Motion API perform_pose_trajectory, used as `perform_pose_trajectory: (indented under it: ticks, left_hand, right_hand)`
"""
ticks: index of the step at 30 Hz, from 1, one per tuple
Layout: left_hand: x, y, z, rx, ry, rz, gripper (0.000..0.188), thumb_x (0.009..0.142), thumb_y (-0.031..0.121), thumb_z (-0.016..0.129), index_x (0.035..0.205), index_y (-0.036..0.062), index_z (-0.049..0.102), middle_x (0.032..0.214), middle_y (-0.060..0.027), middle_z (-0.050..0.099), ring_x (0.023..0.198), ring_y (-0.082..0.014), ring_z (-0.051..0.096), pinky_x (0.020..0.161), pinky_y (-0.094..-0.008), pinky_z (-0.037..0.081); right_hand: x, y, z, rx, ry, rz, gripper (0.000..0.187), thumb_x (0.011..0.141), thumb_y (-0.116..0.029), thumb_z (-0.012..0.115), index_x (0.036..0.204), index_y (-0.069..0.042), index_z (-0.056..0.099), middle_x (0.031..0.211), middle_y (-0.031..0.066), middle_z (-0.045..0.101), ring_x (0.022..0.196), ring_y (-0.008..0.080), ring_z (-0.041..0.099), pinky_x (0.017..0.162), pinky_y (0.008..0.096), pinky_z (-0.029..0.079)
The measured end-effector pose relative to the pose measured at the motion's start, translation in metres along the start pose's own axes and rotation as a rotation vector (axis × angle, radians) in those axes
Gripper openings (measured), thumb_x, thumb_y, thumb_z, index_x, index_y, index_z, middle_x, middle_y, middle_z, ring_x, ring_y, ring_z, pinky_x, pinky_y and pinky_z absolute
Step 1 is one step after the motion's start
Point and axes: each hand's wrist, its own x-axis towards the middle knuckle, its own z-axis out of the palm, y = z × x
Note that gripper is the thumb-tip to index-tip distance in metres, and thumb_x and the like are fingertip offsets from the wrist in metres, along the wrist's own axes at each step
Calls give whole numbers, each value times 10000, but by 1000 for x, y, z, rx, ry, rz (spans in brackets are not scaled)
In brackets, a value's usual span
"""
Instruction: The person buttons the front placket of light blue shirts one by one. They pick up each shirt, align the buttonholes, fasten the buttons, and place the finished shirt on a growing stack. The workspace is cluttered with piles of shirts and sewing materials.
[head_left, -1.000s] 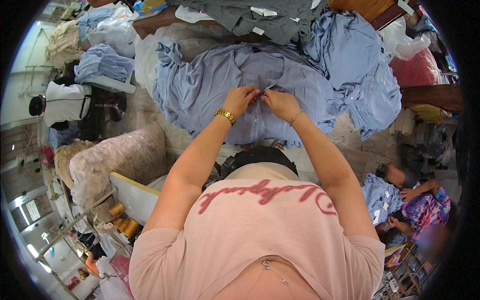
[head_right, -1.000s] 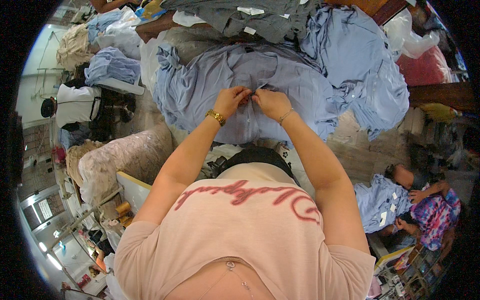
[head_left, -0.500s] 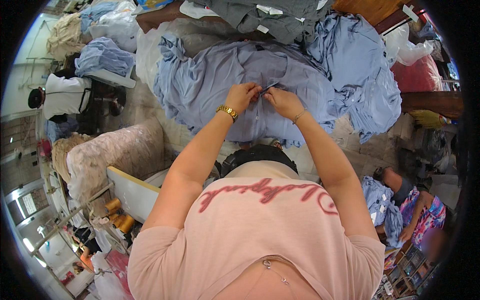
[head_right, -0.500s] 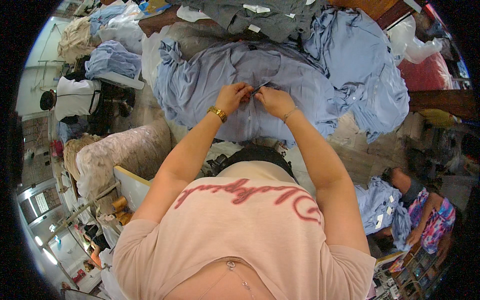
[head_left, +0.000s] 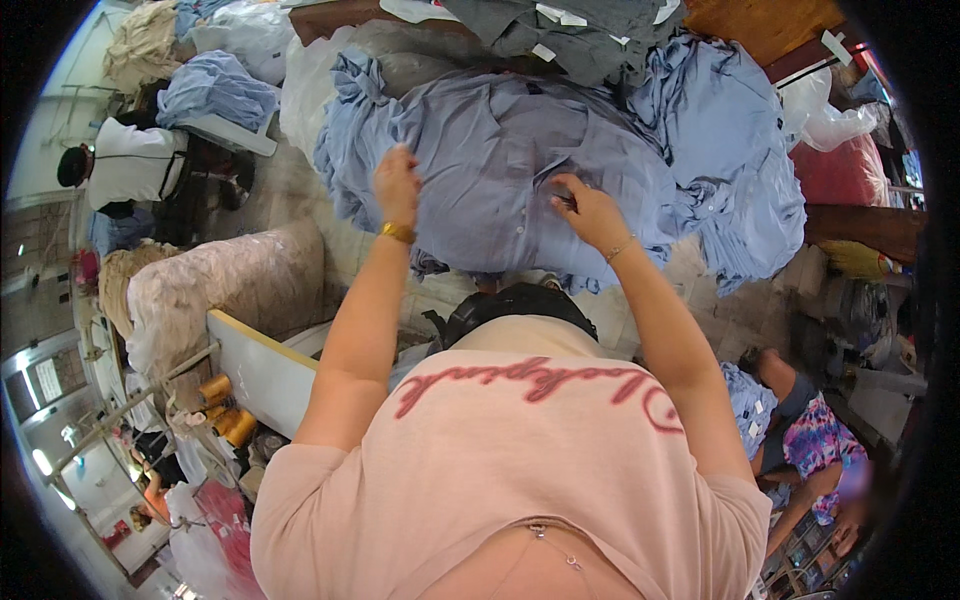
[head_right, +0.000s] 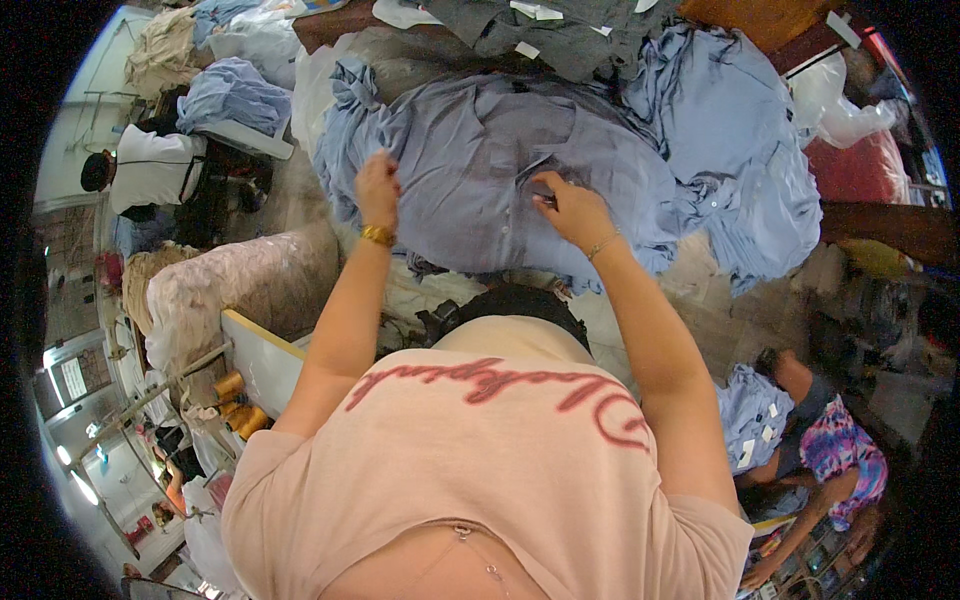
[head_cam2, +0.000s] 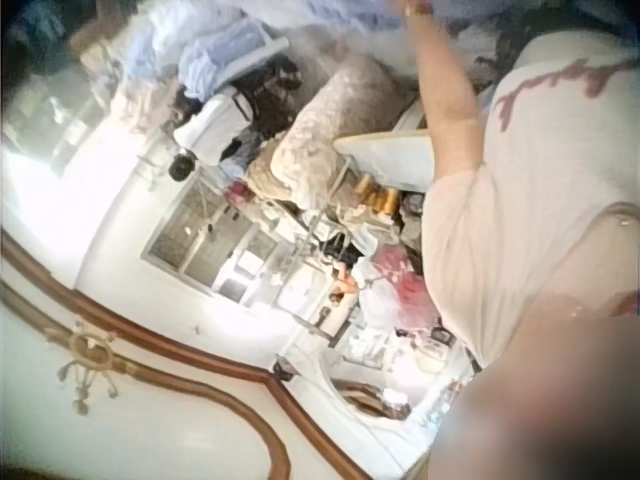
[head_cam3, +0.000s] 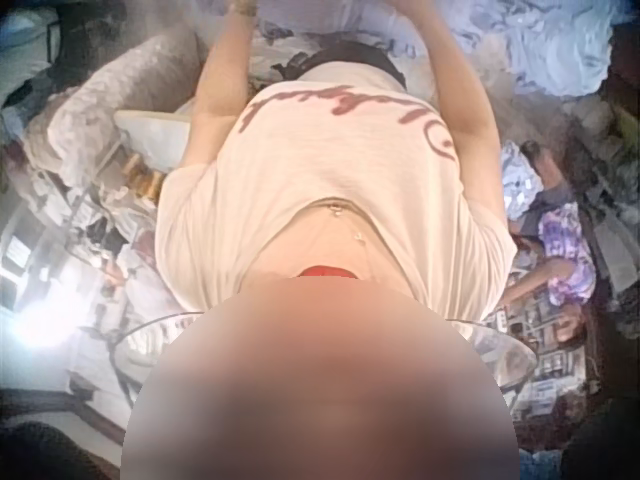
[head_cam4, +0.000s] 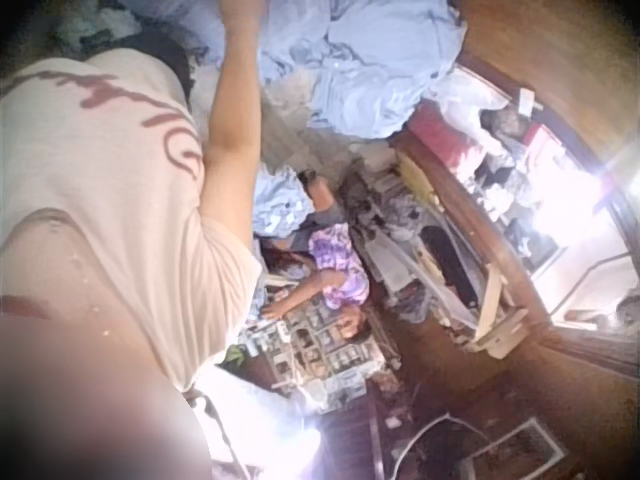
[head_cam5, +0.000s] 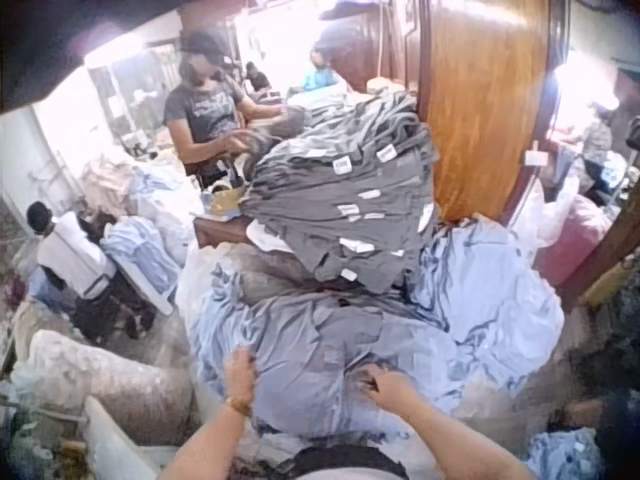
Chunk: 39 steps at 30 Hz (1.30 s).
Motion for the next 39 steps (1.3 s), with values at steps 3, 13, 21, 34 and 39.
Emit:
perform_pose_trajectory:
  ticks: [3, 13, 21, 34, 39]
  left_hand:
    - [12, -43, -81, 232, 175, -14, 212, 823, 222, 521, 855, 15, 555, 718, -47, 553, 511, -138, 488, 548, -278, 420]
    - [-77, -4, -40, 535, -226, 473, 195, 747, 75, 592, 940, 61, 605, 926, -87, 585, 846, -210, 573, 695, -268, 464]
    - [-71, -22, 60, 16, -488, -325, 281, 815, 81, 502, 1064, -46, 526, 961, -152, 607, 837, -157, 595, 705, -257, 460]
    - [-104, -22, 64, 704, -922, 374, 282, 779, 129, 503, 1025, 7, 566, 1112, -207, 515, 999, -331, 505, 854, -392, 395]
    - [-68, -12, 53, 509, -555, 167, 209, 766, 129, 510, 903, 15, 620, 818, -153, 627, 772, -282, 606, 726, -362, 463]
  right_hand:
    - [-1, -22, 7, -175, -19, -77, 285, 786, -193, 537, 1060, -129, 496, 926, 121, 567, 739, 306, 582, 587, 401, 470]
    - [-2, 41, 9, -293, 106, -9, 156, 751, -139, 533, 899, -93, 521, 936, 88, 548, 793, 299, 566, 643, 390, 471]
    - [18, 21, 14, 28, 180, -181, 200, 796, -108, 487, 982, -79, 558, 959, 111, 551, 839, 301, 546, 717, 377, 448]
    - [39, 15, 41, 277, 134, 250, 299, 746, -228, 625, 915, 7, 547, 741, 106, 563, 618, 186, 546, 569, 297, 444]
    - [35, 21, 41, 485, 199, 350, 198, 782, -185, 575, 870, -7, 557, 779, 123, 606, 729, 223, 580, 671, 319, 441]
